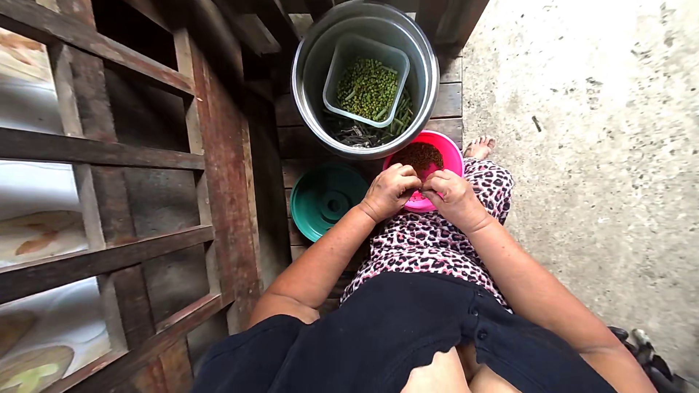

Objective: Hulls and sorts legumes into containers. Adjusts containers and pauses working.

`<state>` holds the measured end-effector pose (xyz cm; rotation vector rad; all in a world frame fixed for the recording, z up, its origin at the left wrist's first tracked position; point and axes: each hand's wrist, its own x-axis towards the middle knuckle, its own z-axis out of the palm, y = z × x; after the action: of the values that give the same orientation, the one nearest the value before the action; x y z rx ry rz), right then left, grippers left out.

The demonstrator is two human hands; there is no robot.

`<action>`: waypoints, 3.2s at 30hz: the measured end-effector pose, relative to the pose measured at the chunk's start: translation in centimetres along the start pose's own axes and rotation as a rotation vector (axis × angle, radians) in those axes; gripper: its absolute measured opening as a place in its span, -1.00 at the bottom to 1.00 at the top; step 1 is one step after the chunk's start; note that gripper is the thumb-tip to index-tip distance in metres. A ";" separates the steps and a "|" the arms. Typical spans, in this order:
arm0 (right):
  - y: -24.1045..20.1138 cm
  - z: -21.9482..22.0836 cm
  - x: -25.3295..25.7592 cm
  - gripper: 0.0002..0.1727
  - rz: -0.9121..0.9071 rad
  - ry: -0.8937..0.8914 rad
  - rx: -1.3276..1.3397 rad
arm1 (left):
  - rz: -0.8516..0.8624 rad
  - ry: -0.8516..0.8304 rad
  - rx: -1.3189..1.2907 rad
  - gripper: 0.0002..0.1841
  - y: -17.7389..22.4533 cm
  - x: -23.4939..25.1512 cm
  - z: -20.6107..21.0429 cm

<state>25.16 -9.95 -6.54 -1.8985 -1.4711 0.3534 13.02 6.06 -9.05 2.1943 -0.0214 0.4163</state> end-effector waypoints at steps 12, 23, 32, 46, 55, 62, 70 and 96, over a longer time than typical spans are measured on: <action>-0.6 -0.1 -0.2 -0.94 0.054 0.022 -0.017 | -0.008 -0.058 -0.079 -0.90 0.2 0.1 0.1; -0.5 0.0 -0.8 -0.92 0.114 0.001 0.052 | -0.046 -0.036 -0.072 -0.88 0.2 -0.3 0.4; -0.6 0.0 -0.7 -0.94 0.152 -0.005 0.056 | -0.101 -0.011 -0.040 -0.91 0.9 -0.2 0.7; -3.5 -4.5 4.8 -0.85 0.421 -0.239 0.174 | -0.581 0.446 -0.001 -0.77 0.7 -11.3 -7.2; -6.6 -2.2 10.1 -0.66 0.218 -0.088 0.197 | -0.961 0.432 -0.024 -0.79 0.7 -15.3 -7.6; -4.2 -1.6 1.3 -0.76 0.409 -0.212 0.260 | -1.095 -0.113 0.232 -0.75 1.4 -14.4 -6.1; -4.4 -1.0 0.2 -0.76 0.364 -0.229 0.210 | -1.050 -0.080 0.340 -0.81 1.6 -15.8 -3.0; -6.5 -3.3 -1.9 -0.83 0.696 -0.160 0.673 | -0.962 0.346 -1.112 -0.65 10.6 -3.9 0.0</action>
<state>21.73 -12.14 -0.15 -1.7571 -0.5890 1.1763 7.67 -0.97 -2.05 0.8441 0.7683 0.1367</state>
